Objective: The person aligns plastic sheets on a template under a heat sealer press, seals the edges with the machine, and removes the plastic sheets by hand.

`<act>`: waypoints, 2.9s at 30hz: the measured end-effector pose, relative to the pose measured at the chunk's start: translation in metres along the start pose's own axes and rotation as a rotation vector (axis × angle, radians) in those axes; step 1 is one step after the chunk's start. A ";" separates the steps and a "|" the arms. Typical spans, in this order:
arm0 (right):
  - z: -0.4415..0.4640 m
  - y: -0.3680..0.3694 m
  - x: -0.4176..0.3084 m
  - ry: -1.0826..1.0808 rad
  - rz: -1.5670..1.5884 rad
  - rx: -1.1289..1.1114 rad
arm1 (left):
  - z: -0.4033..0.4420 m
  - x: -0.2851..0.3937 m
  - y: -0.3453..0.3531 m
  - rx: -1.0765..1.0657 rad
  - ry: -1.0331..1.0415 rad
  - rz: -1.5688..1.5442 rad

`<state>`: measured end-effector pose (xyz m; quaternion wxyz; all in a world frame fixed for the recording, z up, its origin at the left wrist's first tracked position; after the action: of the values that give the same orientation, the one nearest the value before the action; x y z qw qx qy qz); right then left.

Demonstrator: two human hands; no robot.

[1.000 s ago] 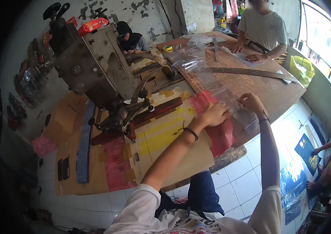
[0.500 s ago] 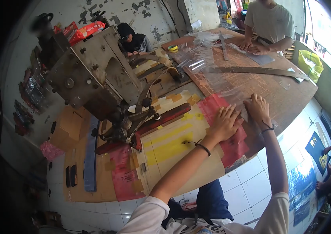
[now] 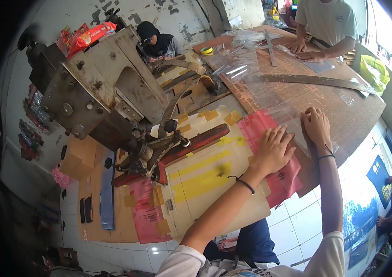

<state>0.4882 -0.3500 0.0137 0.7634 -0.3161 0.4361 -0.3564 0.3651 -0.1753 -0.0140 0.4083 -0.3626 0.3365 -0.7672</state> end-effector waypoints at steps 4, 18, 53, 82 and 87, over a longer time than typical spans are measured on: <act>0.002 0.005 0.007 -0.006 0.035 0.006 | 0.005 0.012 -0.018 0.019 0.040 0.019; 0.008 0.007 0.014 0.057 -0.022 -0.068 | -0.075 0.210 -0.128 -0.057 0.804 -0.080; -0.268 -0.043 -0.262 -0.152 1.500 -1.276 | -0.151 0.277 -0.167 -0.357 1.260 0.191; -0.232 -0.001 -0.182 0.009 1.020 -0.618 | -0.326 0.031 -0.211 0.170 -0.515 0.248; -0.236 0.002 -0.189 0.017 1.010 -0.518 | -0.329 0.028 -0.206 0.147 -0.484 0.316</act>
<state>0.2089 -0.2341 -0.0042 0.7333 -0.2425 0.6123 0.1689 0.0011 -0.0362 -0.0066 0.6161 -0.4474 0.2252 -0.6079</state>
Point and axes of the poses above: each hand's wrist, its own z-axis towards the middle knuckle, its own y-axis out of the palm, x = y × z, the point moved 1 cm from there along z, towards the middle knuckle
